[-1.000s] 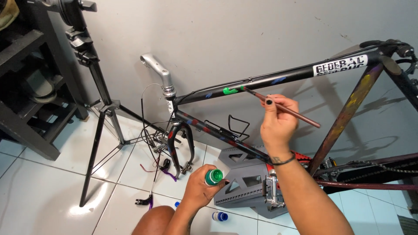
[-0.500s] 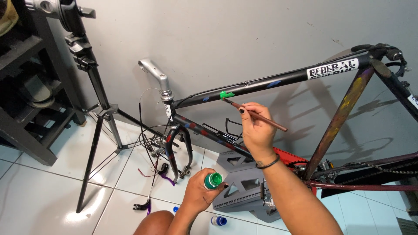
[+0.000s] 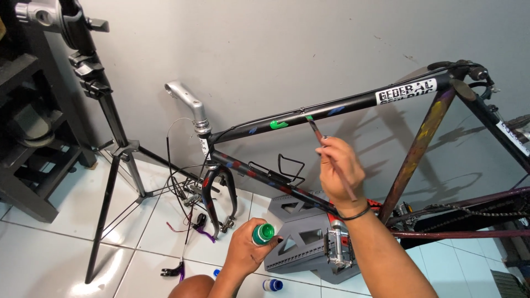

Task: Painting decorative patterns on a bicycle frame using a small brush and various paint colors.

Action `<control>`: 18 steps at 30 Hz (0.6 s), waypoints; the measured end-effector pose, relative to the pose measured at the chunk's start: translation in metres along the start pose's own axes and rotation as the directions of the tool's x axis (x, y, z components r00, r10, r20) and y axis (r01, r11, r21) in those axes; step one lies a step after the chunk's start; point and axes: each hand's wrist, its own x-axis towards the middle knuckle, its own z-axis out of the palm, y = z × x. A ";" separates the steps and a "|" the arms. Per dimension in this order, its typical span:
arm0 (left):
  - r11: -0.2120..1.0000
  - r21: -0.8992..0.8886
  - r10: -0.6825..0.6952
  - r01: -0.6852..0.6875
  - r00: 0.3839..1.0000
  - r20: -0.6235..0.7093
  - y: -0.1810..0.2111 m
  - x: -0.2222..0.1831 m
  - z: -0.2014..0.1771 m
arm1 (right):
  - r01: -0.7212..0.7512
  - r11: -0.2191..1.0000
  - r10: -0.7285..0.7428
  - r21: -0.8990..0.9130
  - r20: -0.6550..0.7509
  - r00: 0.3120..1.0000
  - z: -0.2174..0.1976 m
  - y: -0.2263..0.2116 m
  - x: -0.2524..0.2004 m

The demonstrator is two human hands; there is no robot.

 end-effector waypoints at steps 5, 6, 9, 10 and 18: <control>1.000 0.004 -0.011 0.011 1.000 0.003 0.002 0.000 0.000 | 0.316 0.949 -0.316 0.013 0.106 0.943 0.003 0.000 0.000; 1.000 -0.015 -0.027 0.027 1.000 0.001 0.001 0.001 0.000 | 0.320 0.947 -0.318 0.014 0.157 0.935 0.001 -0.001 -0.003; 0.999 -0.037 -0.027 0.027 1.000 -0.006 -0.001 0.002 0.001 | 0.259 0.963 -0.269 0.078 0.164 0.949 -0.004 -0.005 -0.004; 0.999 -0.038 -0.016 0.015 1.000 -0.009 -0.003 0.002 0.002 | 0.191 0.971 -0.209 0.145 0.125 0.970 -0.005 -0.006 -0.004; 0.995 -0.021 -0.095 0.095 0.995 0.025 0.007 0.000 -0.001 | -0.494 0.627 0.720 0.602 -0.206 0.663 -0.021 0.025 0.018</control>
